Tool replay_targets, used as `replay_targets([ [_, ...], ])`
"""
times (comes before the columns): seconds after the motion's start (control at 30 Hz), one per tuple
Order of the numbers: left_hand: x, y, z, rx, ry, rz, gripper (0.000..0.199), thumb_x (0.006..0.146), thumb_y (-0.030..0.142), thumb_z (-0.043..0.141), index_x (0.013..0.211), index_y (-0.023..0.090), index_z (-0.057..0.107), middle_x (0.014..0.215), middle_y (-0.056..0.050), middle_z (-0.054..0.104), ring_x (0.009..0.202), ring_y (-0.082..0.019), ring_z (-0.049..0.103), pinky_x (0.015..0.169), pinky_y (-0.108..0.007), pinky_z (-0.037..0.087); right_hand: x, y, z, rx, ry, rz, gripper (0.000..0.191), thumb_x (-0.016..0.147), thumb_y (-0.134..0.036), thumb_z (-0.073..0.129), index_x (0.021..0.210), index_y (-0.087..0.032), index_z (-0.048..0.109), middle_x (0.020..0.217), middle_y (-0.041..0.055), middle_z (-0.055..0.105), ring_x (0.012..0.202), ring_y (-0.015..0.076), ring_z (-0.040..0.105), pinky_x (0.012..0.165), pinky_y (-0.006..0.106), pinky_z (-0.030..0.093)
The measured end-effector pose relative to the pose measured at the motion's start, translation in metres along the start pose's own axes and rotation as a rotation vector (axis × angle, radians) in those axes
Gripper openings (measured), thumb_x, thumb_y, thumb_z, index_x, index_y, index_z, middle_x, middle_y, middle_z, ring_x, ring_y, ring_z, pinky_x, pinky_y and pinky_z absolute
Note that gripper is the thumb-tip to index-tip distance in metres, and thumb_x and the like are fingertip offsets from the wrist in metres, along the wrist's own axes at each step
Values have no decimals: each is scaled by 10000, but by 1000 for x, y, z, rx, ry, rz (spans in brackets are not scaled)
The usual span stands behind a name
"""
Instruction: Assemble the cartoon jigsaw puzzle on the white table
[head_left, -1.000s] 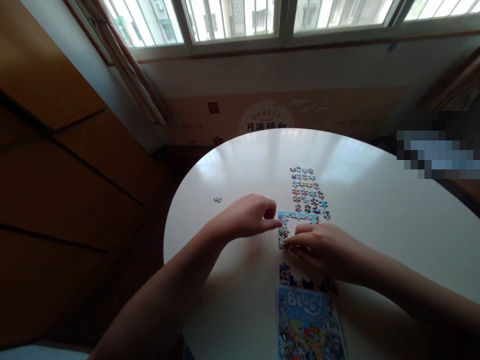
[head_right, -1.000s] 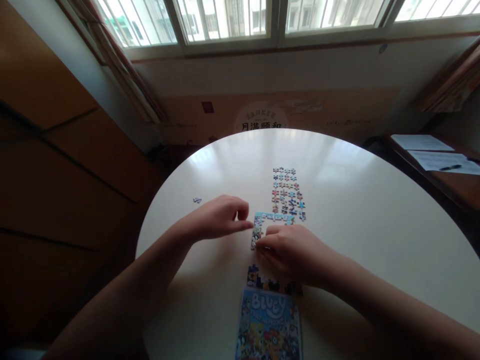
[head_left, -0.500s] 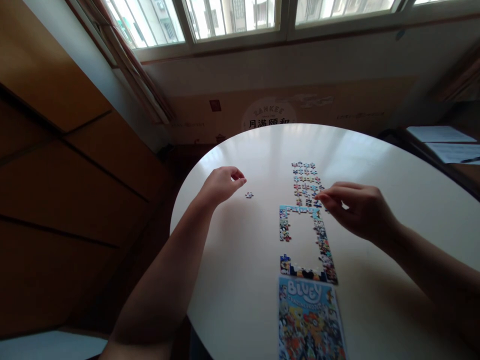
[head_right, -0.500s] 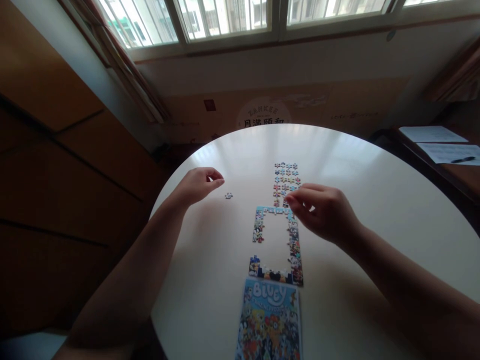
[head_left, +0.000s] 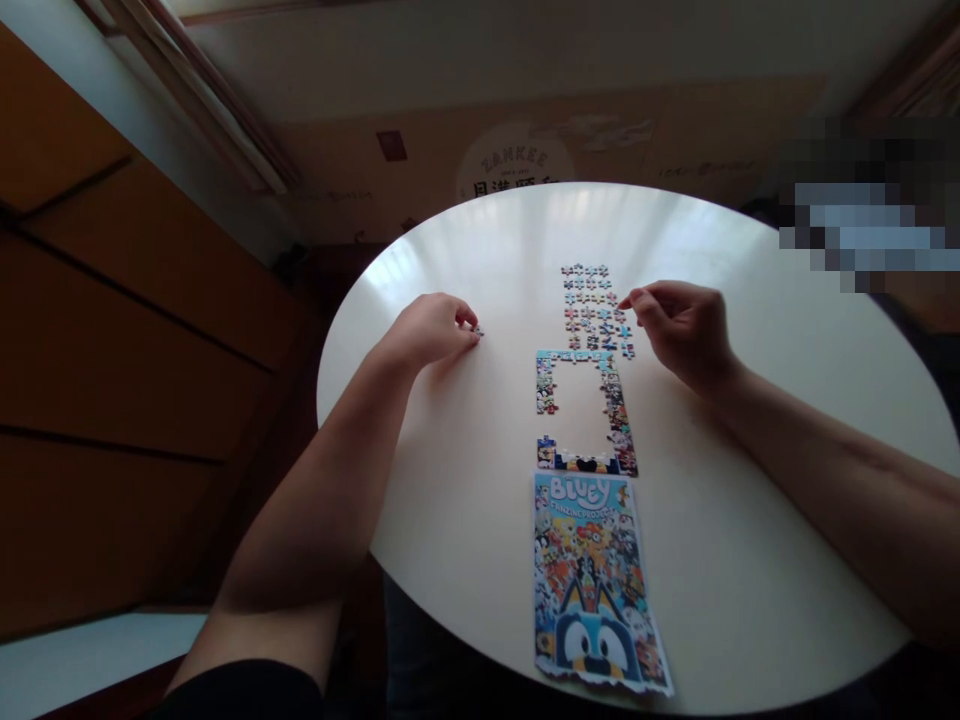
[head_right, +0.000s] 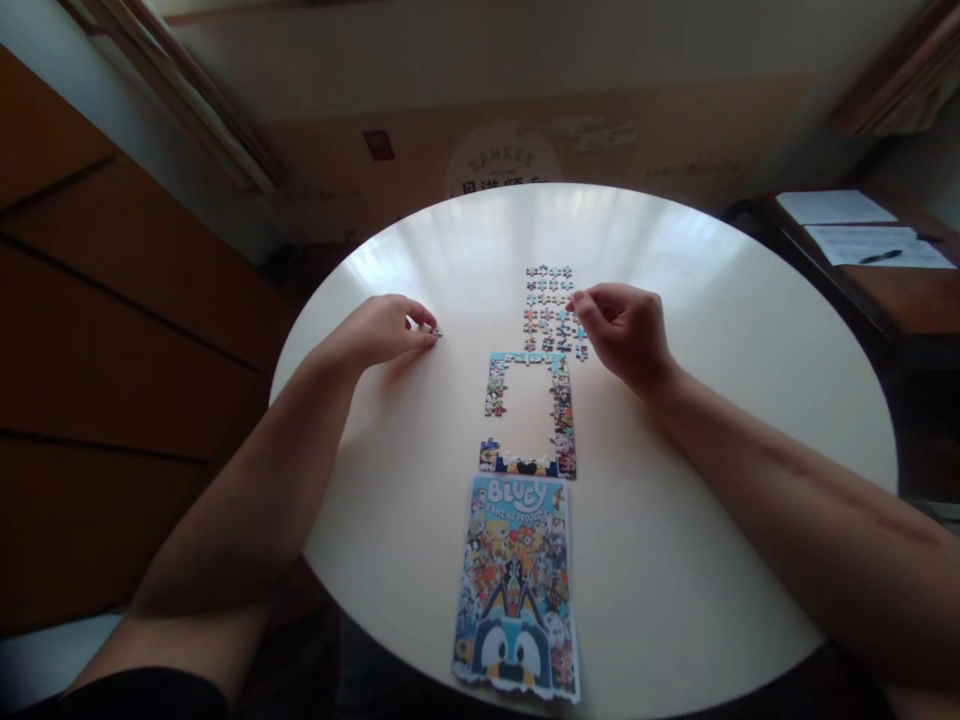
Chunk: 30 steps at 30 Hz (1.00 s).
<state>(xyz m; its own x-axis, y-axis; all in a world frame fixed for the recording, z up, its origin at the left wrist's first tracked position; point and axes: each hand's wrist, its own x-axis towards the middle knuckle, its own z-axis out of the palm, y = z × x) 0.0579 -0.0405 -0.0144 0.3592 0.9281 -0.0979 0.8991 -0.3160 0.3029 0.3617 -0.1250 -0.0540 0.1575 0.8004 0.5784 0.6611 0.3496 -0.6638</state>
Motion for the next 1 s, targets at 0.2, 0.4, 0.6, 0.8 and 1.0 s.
replay_targets([
  [0.2,-1,5,0,16,0,-26,244,738,310,723,961,241,796,1006,-48,728,845,-203,652,722,-297,502,-1,2,1,-9,-20,13,269,904,-342,582,769,-189,757,575,19,644,541,154,597,542,291,437],
  [0.4,3,1,4,-10,2,-13,214,738,320,725,917,227,795,986,-64,727,822,-212,648,704,-302,499,-1,3,1,-7,-58,31,280,914,-355,575,778,-191,756,570,21,635,538,156,583,533,297,435],
  [0.6,3,-9,-1,-109,4,-6,239,761,337,729,958,217,791,953,-72,732,829,-206,648,738,-305,508,-1,0,1,-5,-59,38,291,915,-374,582,772,-189,755,577,24,647,553,164,595,524,293,432],
  [0.8,-8,-42,-32,-246,324,-166,263,841,349,660,1028,204,774,883,-63,739,721,-178,640,652,-289,500,-4,0,2,14,-67,28,272,910,-368,605,783,-180,755,607,33,677,539,164,600,517,286,434],
  [1.0,-16,-56,-42,-137,97,-368,180,745,243,719,910,196,773,989,-78,765,869,-222,693,702,-280,507,-6,-4,5,-9,-110,-94,241,907,-336,610,773,-186,744,661,41,701,552,166,599,520,294,427],
])
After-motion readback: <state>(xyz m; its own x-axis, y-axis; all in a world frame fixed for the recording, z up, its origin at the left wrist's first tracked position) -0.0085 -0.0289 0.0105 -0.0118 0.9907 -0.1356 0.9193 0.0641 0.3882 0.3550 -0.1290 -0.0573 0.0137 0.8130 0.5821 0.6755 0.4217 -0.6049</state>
